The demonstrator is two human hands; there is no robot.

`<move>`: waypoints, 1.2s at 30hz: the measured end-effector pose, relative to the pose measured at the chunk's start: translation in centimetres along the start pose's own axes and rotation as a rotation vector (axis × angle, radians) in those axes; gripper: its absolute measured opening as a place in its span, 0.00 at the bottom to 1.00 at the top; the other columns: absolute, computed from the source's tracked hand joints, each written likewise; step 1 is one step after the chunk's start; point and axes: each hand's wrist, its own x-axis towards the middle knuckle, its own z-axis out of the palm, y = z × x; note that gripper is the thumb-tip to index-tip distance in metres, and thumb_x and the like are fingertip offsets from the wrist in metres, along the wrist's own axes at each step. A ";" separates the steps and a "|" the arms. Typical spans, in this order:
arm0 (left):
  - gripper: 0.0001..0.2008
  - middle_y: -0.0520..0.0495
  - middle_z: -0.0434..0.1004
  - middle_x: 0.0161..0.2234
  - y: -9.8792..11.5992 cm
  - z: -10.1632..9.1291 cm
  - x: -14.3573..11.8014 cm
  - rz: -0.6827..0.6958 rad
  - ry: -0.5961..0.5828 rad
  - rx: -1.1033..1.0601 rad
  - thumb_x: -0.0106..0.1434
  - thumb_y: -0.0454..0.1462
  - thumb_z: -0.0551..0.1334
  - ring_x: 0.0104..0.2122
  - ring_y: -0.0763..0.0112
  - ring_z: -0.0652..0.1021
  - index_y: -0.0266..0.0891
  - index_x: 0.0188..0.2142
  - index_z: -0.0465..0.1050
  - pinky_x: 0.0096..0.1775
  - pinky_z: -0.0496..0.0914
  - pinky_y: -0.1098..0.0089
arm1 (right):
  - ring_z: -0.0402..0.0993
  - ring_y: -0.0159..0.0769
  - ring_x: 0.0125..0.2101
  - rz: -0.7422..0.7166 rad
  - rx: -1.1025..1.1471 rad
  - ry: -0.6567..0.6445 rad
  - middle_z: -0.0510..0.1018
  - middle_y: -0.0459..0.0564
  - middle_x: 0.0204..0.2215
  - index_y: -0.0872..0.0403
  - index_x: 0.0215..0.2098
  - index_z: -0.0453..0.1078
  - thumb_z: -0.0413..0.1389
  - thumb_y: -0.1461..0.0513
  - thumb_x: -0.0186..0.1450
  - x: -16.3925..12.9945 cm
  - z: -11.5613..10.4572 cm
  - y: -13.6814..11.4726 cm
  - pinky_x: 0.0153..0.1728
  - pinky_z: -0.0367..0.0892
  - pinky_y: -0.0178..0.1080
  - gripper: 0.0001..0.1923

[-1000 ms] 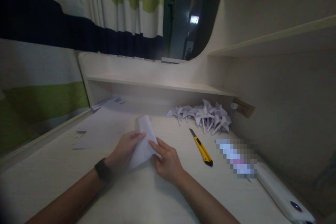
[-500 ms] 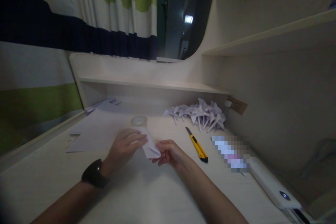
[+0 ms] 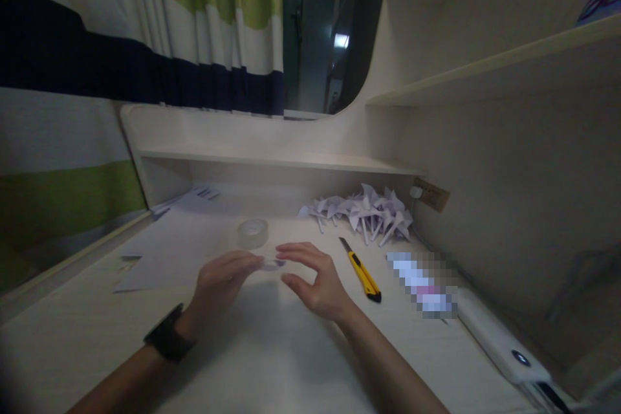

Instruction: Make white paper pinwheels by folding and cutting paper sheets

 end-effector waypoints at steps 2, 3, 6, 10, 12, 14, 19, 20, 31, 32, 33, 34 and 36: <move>0.07 0.49 0.80 0.34 0.3 0.0 0.1 0.012 0.005 0.006 0.64 0.29 0.60 0.34 0.73 0.79 0.40 0.39 0.76 0.38 0.71 0.74 | 0.75 0.41 0.42 -0.072 -0.101 0.056 0.80 0.52 0.41 0.48 0.44 0.76 0.60 0.65 0.61 0.1 0.3 -0.8 0.46 0.68 0.46 0.12; 0.07 0.50 0.80 0.34 0.4 0.0 0.1 0.016 0.004 0.010 0.64 0.29 0.60 0.34 0.73 0.79 0.40 0.38 0.76 0.39 0.72 0.74 | 0.75 0.40 0.40 -0.103 -0.126 0.083 0.81 0.52 0.38 0.49 0.43 0.77 0.60 0.65 0.61 0.2 0.5 -1.0 0.43 0.69 0.45 0.12; 0.07 0.50 0.81 0.34 0.4 0.2 -0.1 0.020 -0.001 0.021 0.65 0.29 0.60 0.34 0.72 0.79 0.40 0.38 0.75 0.39 0.72 0.73 | 0.76 0.40 0.36 -0.167 -0.165 0.125 0.82 0.53 0.35 0.51 0.42 0.77 0.61 0.67 0.60 0.1 1.0 -1.1 0.38 0.70 0.43 0.11; 0.04 0.49 0.81 0.33 0.7 0.3 -0.1 -0.004 0.017 0.024 0.63 0.32 0.63 0.33 0.71 0.80 0.40 0.38 0.75 0.38 0.72 0.71 | 0.76 0.39 0.32 -0.149 -0.187 0.167 0.82 0.51 0.32 0.50 0.39 0.77 0.58 0.67 0.62 -0.2 1.3 -1.0 0.35 0.70 0.42 0.10; 0.05 0.49 0.81 0.33 1.2 0.3 0.2 -0.061 0.002 -0.027 0.60 0.34 0.66 0.33 0.70 0.80 0.40 0.38 0.75 0.38 0.73 0.71 | 0.76 0.39 0.30 -0.106 -0.193 0.176 0.82 0.51 0.30 0.50 0.37 0.78 0.58 0.67 0.62 -0.3 1.3 -1.1 0.34 0.69 0.42 0.08; 0.06 0.49 0.81 0.32 1.9 0.3 0.5 -0.122 -0.022 -0.106 0.58 0.36 0.68 0.32 0.69 0.80 0.40 0.37 0.75 0.37 0.73 0.71 | 0.75 0.38 0.29 -0.078 -0.188 0.168 0.82 0.50 0.30 0.50 0.36 0.78 0.58 0.66 0.62 -0.4 1.4 -1.3 0.33 0.68 0.42 0.08; 0.02 0.50 0.80 0.28 3.1 0.1 1.0 -0.135 -0.017 -0.209 0.61 0.36 0.66 0.27 0.72 0.79 0.40 0.33 0.77 0.31 0.72 0.74 | 0.72 0.36 0.26 -0.084 -0.149 0.157 0.81 0.50 0.27 0.52 0.34 0.78 0.59 0.66 0.62 -0.3 1.6 -1.9 0.29 0.67 0.40 0.06; 0.02 0.50 0.80 0.28 3.2 0.1 1.0 -0.128 -0.015 -0.211 0.61 0.36 0.66 0.26 0.73 0.79 0.40 0.33 0.77 0.30 0.71 0.75 | 0.72 0.36 0.25 -0.082 -0.145 0.157 0.81 0.50 0.26 0.52 0.33 0.78 0.59 0.66 0.62 -0.2 1.6 -2.0 0.29 0.67 0.39 0.05; 0.03 0.51 0.82 0.30 3.3 -0.1 1.1 -0.042 -0.007 -0.136 0.63 0.34 0.64 0.29 0.72 0.81 0.41 0.35 0.78 0.34 0.73 0.75 | 0.75 0.39 0.26 -0.064 -0.138 0.178 0.82 0.51 0.27 0.50 0.32 0.78 0.59 0.62 0.62 -0.5 1.6 -2.2 0.32 0.69 0.43 0.05; 0.03 0.51 0.82 0.30 3.2 -0.1 1.0 -0.042 -0.002 -0.126 0.63 0.34 0.64 0.29 0.72 0.81 0.41 0.35 0.78 0.35 0.73 0.75 | 0.75 0.39 0.26 -0.053 -0.135 0.178 0.82 0.51 0.27 0.50 0.32 0.79 0.59 0.61 0.62 -0.5 1.6 -2.2 0.32 0.69 0.43 0.05; 0.03 0.51 0.83 0.30 3.2 0.0 0.9 -0.040 -0.001 -0.118 0.62 0.34 0.64 0.29 0.72 0.81 0.41 0.35 0.78 0.35 0.74 0.74 | 0.75 0.39 0.26 -0.045 -0.129 0.177 0.82 0.51 0.27 0.50 0.32 0.79 0.59 0.61 0.63 -0.5 1.6 -2.2 0.32 0.69 0.43 0.05; 0.03 0.51 0.83 0.31 3.2 0.0 0.9 -0.040 -0.001 -0.114 0.62 0.34 0.64 0.29 0.71 0.82 0.42 0.35 0.78 0.35 0.74 0.74 | 0.75 0.39 0.27 -0.046 -0.123 0.179 0.82 0.50 0.27 0.50 0.32 0.79 0.59 0.61 0.63 -0.5 1.6 -2.2 0.32 0.69 0.43 0.05; 0.03 0.51 0.83 0.31 3.1 0.0 0.7 -0.047 -0.004 -0.116 0.62 0.34 0.65 0.29 0.71 0.82 0.42 0.35 0.78 0.35 0.74 0.75 | 0.75 0.39 0.27 -0.062 -0.118 0.182 0.82 0.50 0.27 0.50 0.33 0.79 0.59 0.62 0.63 -0.5 1.5 -2.2 0.32 0.69 0.43 0.05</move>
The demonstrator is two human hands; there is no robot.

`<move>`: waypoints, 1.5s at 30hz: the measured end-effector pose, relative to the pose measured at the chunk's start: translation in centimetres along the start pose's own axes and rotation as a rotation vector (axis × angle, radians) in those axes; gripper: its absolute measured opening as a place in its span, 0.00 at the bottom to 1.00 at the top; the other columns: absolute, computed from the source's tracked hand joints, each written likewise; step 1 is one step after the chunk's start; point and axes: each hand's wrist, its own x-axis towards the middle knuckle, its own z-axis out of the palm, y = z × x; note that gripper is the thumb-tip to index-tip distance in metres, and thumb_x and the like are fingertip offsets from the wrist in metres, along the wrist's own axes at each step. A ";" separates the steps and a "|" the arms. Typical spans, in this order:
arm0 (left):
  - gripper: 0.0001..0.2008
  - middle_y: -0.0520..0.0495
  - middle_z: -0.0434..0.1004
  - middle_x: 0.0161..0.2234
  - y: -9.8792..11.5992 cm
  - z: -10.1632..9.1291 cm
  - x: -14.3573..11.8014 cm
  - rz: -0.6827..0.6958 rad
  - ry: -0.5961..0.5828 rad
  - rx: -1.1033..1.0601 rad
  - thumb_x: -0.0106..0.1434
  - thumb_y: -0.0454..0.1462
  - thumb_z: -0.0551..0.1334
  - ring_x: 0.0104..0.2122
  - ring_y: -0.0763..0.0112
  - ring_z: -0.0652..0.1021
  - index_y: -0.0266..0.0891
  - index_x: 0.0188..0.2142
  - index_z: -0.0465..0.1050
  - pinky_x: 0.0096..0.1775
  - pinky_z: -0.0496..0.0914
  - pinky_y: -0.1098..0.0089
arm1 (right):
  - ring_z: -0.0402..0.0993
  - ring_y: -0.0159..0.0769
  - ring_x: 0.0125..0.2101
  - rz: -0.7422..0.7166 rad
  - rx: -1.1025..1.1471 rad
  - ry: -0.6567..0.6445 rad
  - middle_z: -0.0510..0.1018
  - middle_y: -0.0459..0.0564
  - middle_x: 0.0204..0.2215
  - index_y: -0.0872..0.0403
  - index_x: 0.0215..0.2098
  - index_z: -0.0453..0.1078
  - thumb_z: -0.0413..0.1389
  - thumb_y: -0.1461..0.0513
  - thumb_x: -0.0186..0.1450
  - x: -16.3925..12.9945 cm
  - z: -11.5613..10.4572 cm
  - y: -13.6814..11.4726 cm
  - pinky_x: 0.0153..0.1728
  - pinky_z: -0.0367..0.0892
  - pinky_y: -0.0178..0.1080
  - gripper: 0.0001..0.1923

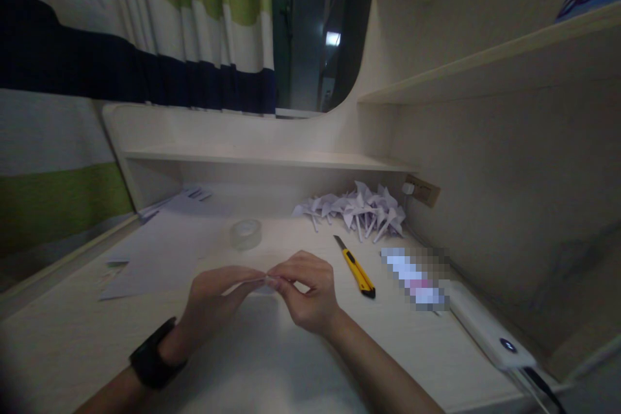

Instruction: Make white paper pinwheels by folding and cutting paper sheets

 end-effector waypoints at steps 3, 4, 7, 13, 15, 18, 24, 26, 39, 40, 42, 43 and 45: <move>0.03 0.52 0.83 0.31 -0.1 0.0 0.0 -0.013 -0.008 -0.007 0.62 0.35 0.65 0.30 0.72 0.82 0.42 0.36 0.78 0.35 0.74 0.75 | 0.76 0.38 0.27 -0.021 -0.017 0.002 0.82 0.50 0.28 0.49 0.34 0.79 0.59 0.64 0.63 0.0 0.0 -0.1 0.32 0.69 0.42 0.06; 0.03 0.52 0.83 0.31 -0.1 0.0 0.0 -0.012 -0.006 -0.004 0.62 0.35 0.65 0.29 0.72 0.82 0.42 0.36 0.79 0.34 0.74 0.75 | 0.76 0.38 0.27 -0.022 -0.028 0.002 0.82 0.49 0.28 0.49 0.34 0.79 0.59 0.64 0.63 0.0 0.0 -0.1 0.32 0.69 0.42 0.06; 0.04 0.52 0.83 0.30 -0.1 0.0 0.0 0.014 0.009 0.023 0.63 0.36 0.64 0.28 0.72 0.82 0.42 0.35 0.79 0.33 0.74 0.75 | 0.76 0.39 0.27 -0.016 -0.046 0.017 0.82 0.49 0.28 0.49 0.34 0.79 0.59 0.63 0.62 -0.1 0.1 0.0 0.32 0.70 0.42 0.05; 0.06 0.52 0.81 0.25 0.0 0.3 -0.2 -0.129 -0.037 0.023 0.61 0.38 0.65 0.23 0.71 0.79 0.41 0.30 0.79 0.27 0.70 0.74 | 0.74 0.38 0.25 0.142 -0.045 0.080 0.80 0.50 0.24 0.51 0.26 0.78 0.60 0.61 0.61 0.2 0.3 1.0 0.31 0.68 0.40 0.07; 0.08 0.52 0.79 0.22 0.0 0.5 0.1 -0.320 -0.059 -0.013 0.59 0.40 0.66 0.21 0.71 0.77 0.41 0.26 0.79 0.25 0.68 0.73 | 0.73 0.38 0.24 0.283 -0.016 0.127 0.80 0.50 0.23 0.51 0.25 0.78 0.61 0.58 0.59 0.7 0.4 1.9 0.28 0.67 0.39 0.08; 0.07 0.51 0.80 0.22 -0.3 1.0 1.0 -0.631 -0.096 -0.148 0.57 0.39 0.66 0.22 0.68 0.77 0.40 0.26 0.80 0.23 0.66 0.73 | 0.70 0.35 0.20 0.521 0.119 0.135 0.77 0.49 0.19 0.53 0.24 0.78 0.62 0.53 0.56 1.8 0.7 4.0 0.22 0.64 0.36 0.12; 0.08 0.50 0.76 0.19 -2.4 2.4 1.6 -0.894 -0.117 -0.375 0.51 0.39 0.69 0.19 0.71 0.72 0.36 0.22 0.78 0.21 0.60 0.74 | 0.68 0.30 0.19 0.839 0.283 0.032 0.74 0.49 0.17 0.58 0.21 0.76 0.65 0.48 0.50 2.7 1.7 7.8 0.20 0.61 0.32 0.20; 0.09 0.49 0.76 0.20 -2.9 2.9 1.2 -1.008 -0.097 -0.463 0.50 0.39 0.69 0.19 0.72 0.72 0.34 0.23 0.78 0.21 0.60 0.74 | 0.68 0.30 0.20 0.935 0.324 -0.014 0.75 0.49 0.18 0.59 0.21 0.75 0.65 0.49 0.49 2.1 2.2 8.6 0.20 0.61 0.32 0.20; 0.12 0.41 0.80 0.30 -4.5 4.1 -2.5 -1.198 -0.097 -0.877 0.52 0.39 0.70 0.26 0.67 0.77 0.30 0.32 0.77 0.28 0.68 0.69 | 0.68 0.32 0.19 1.086 0.549 0.056 0.76 0.51 0.19 0.60 0.21 0.73 0.68 0.55 0.47 -0.9 4.3 10.7 0.22 0.62 0.35 0.16; 0.12 0.40 0.80 0.31 -4.5 4.0 -2.6 -1.200 -0.106 -0.897 0.53 0.39 0.70 0.26 0.67 0.77 0.30 0.32 0.77 0.29 0.68 0.69 | 0.69 0.32 0.20 1.085 0.562 0.056 0.77 0.51 0.20 0.60 0.22 0.73 0.68 0.55 0.47 -1.0 4.4 10.6 0.22 0.63 0.36 0.16; 0.12 0.40 0.80 0.31 -4.4 3.9 -2.6 -1.200 -0.118 -0.919 0.53 0.39 0.69 0.26 0.67 0.77 0.30 0.33 0.77 0.28 0.68 0.69 | 0.70 0.33 0.20 1.083 0.590 0.049 0.77 0.52 0.21 0.60 0.23 0.74 0.68 0.54 0.48 -1.0 4.5 10.6 0.24 0.63 0.36 0.17; 0.12 0.41 0.80 0.30 -4.3 3.9 -2.6 -1.198 -0.125 -0.922 0.53 0.39 0.70 0.25 0.68 0.77 0.30 0.33 0.77 0.28 0.68 0.70 | 0.70 0.33 0.21 1.080 0.604 0.050 0.77 0.52 0.21 0.60 0.23 0.74 0.68 0.54 0.48 -1.1 4.5 10.6 0.24 0.63 0.36 0.17; 0.12 0.41 0.80 0.29 -4.2 3.7 -2.5 -1.197 -0.138 -0.908 0.52 0.39 0.70 0.25 0.68 0.76 0.30 0.32 0.77 0.27 0.67 0.70 | 0.70 0.33 0.21 1.074 0.637 0.057 0.77 0.51 0.21 0.61 0.24 0.74 0.68 0.55 0.48 -1.1 4.5 10.6 0.25 0.64 0.36 0.16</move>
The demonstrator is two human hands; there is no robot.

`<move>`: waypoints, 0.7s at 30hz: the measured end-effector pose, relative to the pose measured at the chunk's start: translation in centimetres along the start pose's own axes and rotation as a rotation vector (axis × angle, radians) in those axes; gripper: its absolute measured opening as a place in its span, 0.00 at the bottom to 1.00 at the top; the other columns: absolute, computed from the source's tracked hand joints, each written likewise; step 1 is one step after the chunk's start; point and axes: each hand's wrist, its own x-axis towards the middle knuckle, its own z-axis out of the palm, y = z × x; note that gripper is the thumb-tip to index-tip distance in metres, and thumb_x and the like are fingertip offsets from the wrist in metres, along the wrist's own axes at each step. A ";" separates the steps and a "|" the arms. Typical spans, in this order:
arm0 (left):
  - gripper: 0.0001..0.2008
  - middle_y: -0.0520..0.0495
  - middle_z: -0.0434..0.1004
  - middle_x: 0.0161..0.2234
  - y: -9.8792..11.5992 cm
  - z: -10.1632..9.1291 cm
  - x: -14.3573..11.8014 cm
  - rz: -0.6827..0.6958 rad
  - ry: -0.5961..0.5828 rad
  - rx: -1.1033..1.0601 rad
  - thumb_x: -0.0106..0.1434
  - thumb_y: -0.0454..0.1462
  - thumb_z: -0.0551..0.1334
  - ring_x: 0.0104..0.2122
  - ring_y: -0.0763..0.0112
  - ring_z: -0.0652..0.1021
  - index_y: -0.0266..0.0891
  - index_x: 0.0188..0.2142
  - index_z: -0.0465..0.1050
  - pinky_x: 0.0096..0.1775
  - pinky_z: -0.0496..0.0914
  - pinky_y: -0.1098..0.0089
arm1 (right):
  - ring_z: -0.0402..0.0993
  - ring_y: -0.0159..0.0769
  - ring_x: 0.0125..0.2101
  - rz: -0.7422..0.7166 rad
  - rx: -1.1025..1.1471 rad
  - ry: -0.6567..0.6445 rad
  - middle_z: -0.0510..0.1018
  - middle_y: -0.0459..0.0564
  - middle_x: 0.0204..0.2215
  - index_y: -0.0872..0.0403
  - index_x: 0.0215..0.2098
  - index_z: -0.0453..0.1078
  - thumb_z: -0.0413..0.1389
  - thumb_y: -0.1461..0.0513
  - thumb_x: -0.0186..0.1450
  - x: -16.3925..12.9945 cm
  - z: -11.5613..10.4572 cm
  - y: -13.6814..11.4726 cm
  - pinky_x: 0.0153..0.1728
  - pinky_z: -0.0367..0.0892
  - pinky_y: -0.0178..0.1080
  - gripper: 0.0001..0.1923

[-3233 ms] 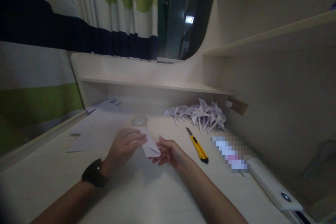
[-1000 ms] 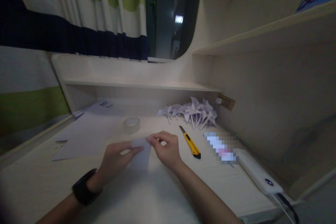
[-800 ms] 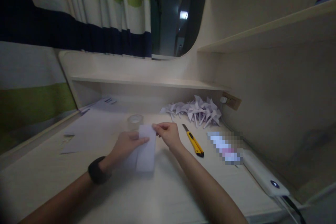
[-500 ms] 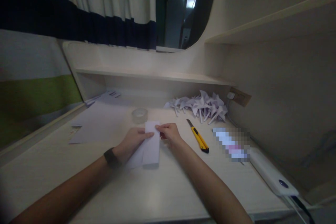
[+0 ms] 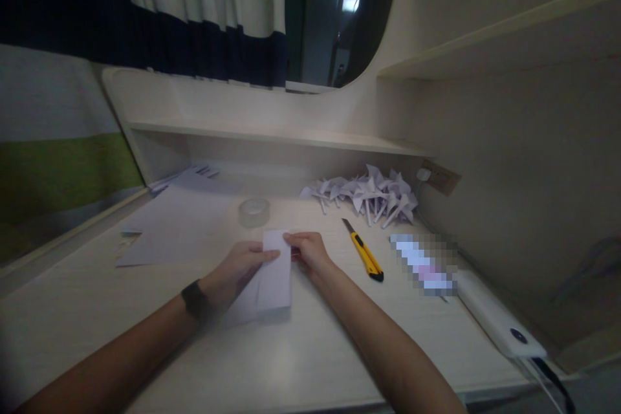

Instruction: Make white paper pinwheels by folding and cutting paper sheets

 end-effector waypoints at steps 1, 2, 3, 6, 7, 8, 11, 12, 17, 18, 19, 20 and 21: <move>0.12 0.41 0.79 0.29 0.1 0.0 0.0 -0.002 0.003 0.013 0.51 0.38 0.70 0.25 0.68 0.76 0.30 0.31 0.77 0.27 0.67 0.70 | 0.70 0.34 0.22 0.001 0.017 -0.005 0.77 0.51 0.21 0.61 0.24 0.75 0.68 0.55 0.47 0.0 0.0 0.0 0.25 0.64 0.36 0.16; 0.12 0.41 0.79 0.29 0.1 0.0 0.0 -0.003 0.006 0.026 0.51 0.38 0.70 0.25 0.67 0.76 0.30 0.31 0.77 0.27 0.67 0.70 | 0.70 0.34 0.22 0.005 0.035 -0.012 0.77 0.51 0.21 0.61 0.24 0.75 0.69 0.56 0.46 0.1 -0.1 0.1 0.25 0.64 0.37 0.16; 0.11 0.41 0.79 0.29 0.2 0.0 0.0 -0.006 0.008 0.035 0.51 0.38 0.70 0.25 0.67 0.76 0.30 0.30 0.77 0.27 0.67 0.69 | 0.70 0.34 0.22 0.009 0.054 -0.018 0.78 0.52 0.21 0.61 0.24 0.75 0.68 0.55 0.46 0.1 -0.1 0.1 0.25 0.64 0.37 0.16; 0.11 0.42 0.79 0.27 0.4 0.1 -0.1 -0.011 0.011 0.048 0.49 0.37 0.71 0.24 0.67 0.76 0.30 0.29 0.77 0.27 0.66 0.69 | 0.70 0.34 0.21 -0.003 0.080 0.001 0.77 0.51 0.20 0.60 0.23 0.74 0.68 0.55 0.47 0.2 -0.1 0.1 0.25 0.63 0.36 0.16; 0.11 0.42 0.79 0.27 0.5 0.2 -0.2 -0.011 0.013 0.049 0.49 0.37 0.71 0.23 0.67 0.75 0.30 0.29 0.77 0.27 0.66 0.69 | 0.70 0.33 0.21 -0.013 0.075 0.016 0.77 0.50 0.20 0.60 0.23 0.74 0.68 0.56 0.47 0.2 -0.1 0.0 0.25 0.63 0.36 0.15; 0.11 0.42 0.78 0.27 0.6 0.3 -0.2 -0.009 0.017 0.050 0.49 0.37 0.71 0.23 0.67 0.75 0.30 0.29 0.77 0.27 0.66 0.70 | 0.70 0.33 0.21 -0.021 0.065 0.028 0.77 0.50 0.20 0.60 0.23 0.74 0.68 0.56 0.47 0.2 -0.1 0.0 0.24 0.63 0.36 0.15; 0.10 0.44 0.78 0.25 0.8 0.4 -0.4 -0.015 0.025 0.047 0.50 0.38 0.70 0.22 0.68 0.75 0.31 0.28 0.77 0.25 0.65 0.70 | 0.70 0.32 0.21 -0.009 0.035 0.025 0.77 0.50 0.21 0.60 0.25 0.75 0.67 0.53 0.49 0.1 0.0 0.0 0.24 0.63 0.35 0.17; 0.10 0.44 0.78 0.25 0.8 0.3 -0.3 -0.017 0.030 0.039 0.50 0.38 0.70 0.22 0.68 0.75 0.31 0.28 0.77 0.25 0.65 0.70 | 0.70 0.32 0.21 0.011 0.027 0.017 0.77 0.50 0.21 0.60 0.25 0.75 0.67 0.52 0.50 0.1 0.1 0.1 0.24 0.63 0.35 0.18; 0.10 0.43 0.79 0.25 0.2 0.0 0.2 -0.002 0.108 0.025 0.49 0.37 0.70 0.22 0.68 0.75 0.31 0.28 0.77 0.25 0.65 0.71 | 0.70 0.34 0.19 0.050 -0.027 -0.008 0.75 0.50 0.16 0.59 0.20 0.72 0.67 0.52 0.48 -0.1 0.4 0.6 0.23 0.63 0.36 0.19; 0.10 0.43 0.79 0.26 0.0 -0.1 0.4 0.000 0.114 0.027 0.49 0.37 0.71 0.22 0.68 0.75 0.31 0.28 0.77 0.25 0.65 0.71 | 0.70 0.34 0.20 0.044 -0.032 -0.009 0.76 0.50 0.16 0.59 0.20 0.72 0.68 0.53 0.48 -0.2 0.5 0.6 0.24 0.64 0.36 0.18; 0.09 0.42 0.79 0.26 -0.1 -0.2 0.5 0.000 0.114 0.025 0.49 0.37 0.71 0.22 0.68 0.75 0.31 0.28 0.78 0.25 0.65 0.71 | 0.70 0.34 0.20 0.042 -0.034 -0.005 0.76 0.50 0.16 0.59 0.20 0.72 0.68 0.53 0.48 -0.2 0.5 0.6 0.24 0.64 0.36 0.17; 0.09 0.42 0.79 0.26 -0.2 -0.2 0.5 0.002 0.114 0.017 0.49 0.37 0.71 0.22 0.68 0.75 0.31 0.28 0.78 0.25 0.66 0.71 | 0.70 0.34 0.19 0.047 -0.035 0.002 0.76 0.51 0.17 0.59 0.20 0.72 0.68 0.54 0.48 -0.3 0.5 0.6 0.24 0.64 0.36 0.17; 0.09 0.42 0.80 0.27 -0.2 -0.3 0.6 0.005 0.117 0.008 0.49 0.37 0.71 0.23 0.68 0.75 0.31 0.28 0.78 0.25 0.66 0.70 | 0.71 0.35 0.19 0.056 -0.035 0.008 0.76 0.51 0.17 0.59 0.20 0.72 0.68 0.54 0.48 -0.3 0.5 0.6 0.24 0.64 0.37 0.17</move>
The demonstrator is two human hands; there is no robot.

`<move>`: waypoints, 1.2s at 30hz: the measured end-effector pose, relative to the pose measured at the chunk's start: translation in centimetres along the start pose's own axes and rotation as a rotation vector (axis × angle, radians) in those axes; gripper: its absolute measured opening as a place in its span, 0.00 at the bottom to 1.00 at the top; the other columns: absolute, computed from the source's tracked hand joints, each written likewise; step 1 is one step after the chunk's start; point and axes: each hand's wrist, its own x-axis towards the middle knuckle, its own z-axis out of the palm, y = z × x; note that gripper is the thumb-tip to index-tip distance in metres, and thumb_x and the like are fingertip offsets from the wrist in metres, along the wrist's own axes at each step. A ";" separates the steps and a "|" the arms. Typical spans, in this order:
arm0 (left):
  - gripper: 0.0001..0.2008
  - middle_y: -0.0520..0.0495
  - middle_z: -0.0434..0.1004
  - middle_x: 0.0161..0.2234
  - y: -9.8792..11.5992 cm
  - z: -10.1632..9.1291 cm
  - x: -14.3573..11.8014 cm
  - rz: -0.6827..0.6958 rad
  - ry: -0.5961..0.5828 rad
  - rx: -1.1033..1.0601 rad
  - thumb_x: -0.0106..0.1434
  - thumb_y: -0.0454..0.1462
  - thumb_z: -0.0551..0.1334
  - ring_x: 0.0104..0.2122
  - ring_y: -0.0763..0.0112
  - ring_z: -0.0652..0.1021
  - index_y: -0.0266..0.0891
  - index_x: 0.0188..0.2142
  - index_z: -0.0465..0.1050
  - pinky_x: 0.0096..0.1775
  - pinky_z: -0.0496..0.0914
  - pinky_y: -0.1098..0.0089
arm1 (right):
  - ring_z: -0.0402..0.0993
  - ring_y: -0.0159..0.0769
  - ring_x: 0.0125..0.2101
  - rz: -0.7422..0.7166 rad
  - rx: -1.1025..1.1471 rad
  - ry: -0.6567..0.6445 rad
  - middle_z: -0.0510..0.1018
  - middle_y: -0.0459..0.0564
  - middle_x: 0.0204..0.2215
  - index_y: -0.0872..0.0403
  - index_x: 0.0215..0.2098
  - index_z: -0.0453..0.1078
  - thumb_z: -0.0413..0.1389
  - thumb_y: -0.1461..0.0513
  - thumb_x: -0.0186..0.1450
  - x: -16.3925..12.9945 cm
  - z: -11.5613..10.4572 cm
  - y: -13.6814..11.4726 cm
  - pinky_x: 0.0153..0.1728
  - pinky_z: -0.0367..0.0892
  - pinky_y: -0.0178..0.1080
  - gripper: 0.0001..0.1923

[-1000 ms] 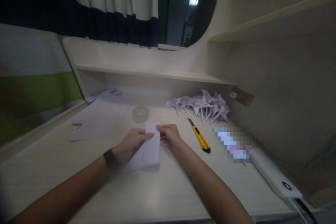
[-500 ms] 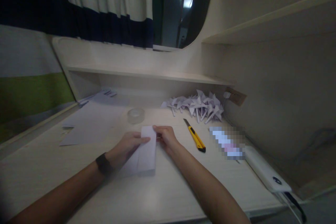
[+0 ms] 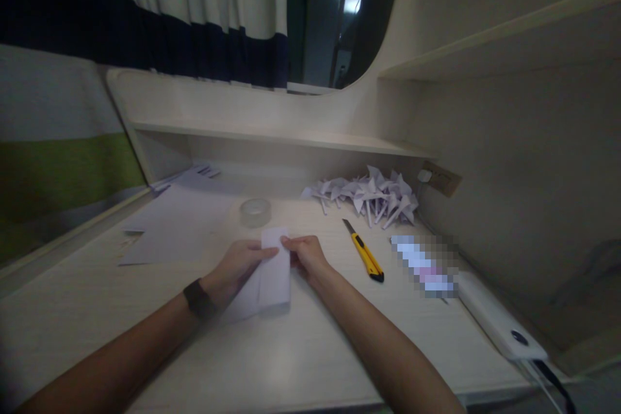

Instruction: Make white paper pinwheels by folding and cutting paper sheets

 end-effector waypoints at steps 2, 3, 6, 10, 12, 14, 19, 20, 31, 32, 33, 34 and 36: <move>0.09 0.42 0.80 0.26 0.0 -0.1 0.1 0.003 0.013 -0.014 0.49 0.36 0.71 0.22 0.68 0.76 0.31 0.28 0.78 0.25 0.67 0.70 | 0.71 0.35 0.19 0.015 -0.001 -0.003 0.77 0.52 0.18 0.59 0.20 0.72 0.67 0.53 0.49 0.0 0.0 -0.1 0.24 0.65 0.37 0.17; 0.09 0.42 0.80 0.26 0.0 -0.1 0.1 0.002 0.021 -0.017 0.49 0.36 0.71 0.22 0.68 0.76 0.31 0.29 0.78 0.25 0.67 0.70 | 0.71 0.35 0.19 0.017 -0.003 -0.014 0.77 0.53 0.19 0.59 0.20 0.72 0.67 0.53 0.49 0.0 0.0 -0.1 0.24 0.66 0.37 0.17; 0.10 0.42 0.79 0.25 0.3 -0.2 0.2 -0.016 0.024 -0.028 0.49 0.36 0.71 0.22 0.67 0.76 0.31 0.29 0.78 0.25 0.67 0.70 | 0.72 0.36 0.20 0.017 -0.007 -0.032 0.78 0.54 0.20 0.60 0.21 0.73 0.67 0.55 0.49 0.0 0.1 -0.1 0.25 0.68 0.38 0.16; 0.11 0.41 0.80 0.27 0.7 0.0 0.8 -0.041 0.042 -0.034 0.47 0.36 0.71 0.22 0.66 0.76 0.31 0.28 0.77 0.25 0.68 0.69 | 0.73 0.36 0.21 0.026 0.006 -0.012 0.79 0.54 0.20 0.60 0.21 0.72 0.66 0.56 0.51 0.7 -0.2 0.1 0.26 0.68 0.37 0.14; 0.11 0.40 0.80 0.28 0.8 0.0 1.7 -0.043 0.031 -0.046 0.45 0.35 0.71 0.23 0.66 0.77 0.31 0.29 0.77 0.25 0.68 0.69 | 0.73 0.36 0.21 0.041 0.018 -0.012 0.79 0.54 0.21 0.59 0.22 0.72 0.65 0.58 0.52 1.4 -0.4 0.2 0.26 0.68 0.37 0.12; 0.12 0.40 0.80 0.29 0.8 -0.2 2.9 -0.040 -0.006 -0.067 0.44 0.34 0.72 0.25 0.64 0.77 0.31 0.30 0.77 0.27 0.69 0.68 | 0.74 0.35 0.21 0.055 0.024 -0.005 0.79 0.53 0.21 0.59 0.22 0.72 0.64 0.61 0.53 2.3 -0.7 0.1 0.25 0.68 0.36 0.10; 0.12 0.39 0.80 0.28 0.7 -0.7 5.9 -0.030 -0.019 -0.079 0.43 0.32 0.71 0.25 0.63 0.78 0.31 0.30 0.77 0.29 0.70 0.66 | 0.74 0.35 0.21 0.071 0.024 -0.009 0.78 0.54 0.21 0.60 0.24 0.72 0.62 0.61 0.56 4.1 -1.1 0.0 0.25 0.70 0.37 0.09; 0.12 0.39 0.80 0.28 0.7 -0.7 6.2 -0.031 -0.021 -0.083 0.43 0.32 0.71 0.25 0.62 0.78 0.31 0.30 0.77 0.29 0.71 0.66 | 0.74 0.35 0.21 0.074 0.025 -0.016 0.79 0.54 0.22 0.60 0.25 0.72 0.62 0.61 0.56 4.4 -1.2 0.1 0.25 0.70 0.37 0.09; 0.16 0.38 0.81 0.32 1.2 -1.1 6.4 -0.015 -0.074 -0.151 0.43 0.32 0.72 0.29 0.62 0.79 0.31 0.34 0.76 0.34 0.72 0.65 | 0.74 0.35 0.22 0.084 0.023 -0.064 0.79 0.55 0.23 0.61 0.26 0.73 0.63 0.61 0.56 4.0 -1.6 0.0 0.24 0.69 0.34 0.09; 0.16 0.38 0.80 0.31 1.2 -1.1 6.3 -0.015 -0.079 -0.152 0.43 0.33 0.72 0.28 0.62 0.79 0.31 0.34 0.76 0.33 0.72 0.65 | 0.74 0.35 0.21 0.082 0.018 -0.066 0.79 0.55 0.22 0.61 0.26 0.73 0.63 0.61 0.55 3.9 -1.5 0.0 0.23 0.69 0.34 0.09; 0.16 0.38 0.80 0.31 1.3 -1.1 6.3 -0.016 -0.083 -0.152 0.43 0.33 0.72 0.28 0.62 0.79 0.30 0.33 0.76 0.33 0.72 0.65 | 0.74 0.35 0.21 0.077 0.016 -0.066 0.79 0.55 0.23 0.61 0.26 0.74 0.63 0.61 0.55 3.9 -1.5 -0.1 0.23 0.69 0.34 0.09; 0.16 0.38 0.80 0.30 1.4 -1.1 6.2 -0.016 -0.087 -0.152 0.44 0.33 0.72 0.28 0.62 0.79 0.30 0.33 0.75 0.32 0.72 0.65 | 0.74 0.34 0.21 0.071 0.015 -0.066 0.80 0.54 0.23 0.61 0.26 0.74 0.63 0.61 0.55 3.8 -1.4 -0.1 0.23 0.68 0.33 0.09; 0.15 0.39 0.80 0.30 1.5 -1.1 6.0 -0.013 -0.091 -0.154 0.44 0.34 0.72 0.27 0.63 0.78 0.30 0.32 0.75 0.32 0.72 0.65 | 0.74 0.34 0.22 0.058 0.018 -0.064 0.80 0.54 0.23 0.61 0.26 0.74 0.62 0.61 0.56 3.7 -1.3 -0.1 0.23 0.69 0.33 0.09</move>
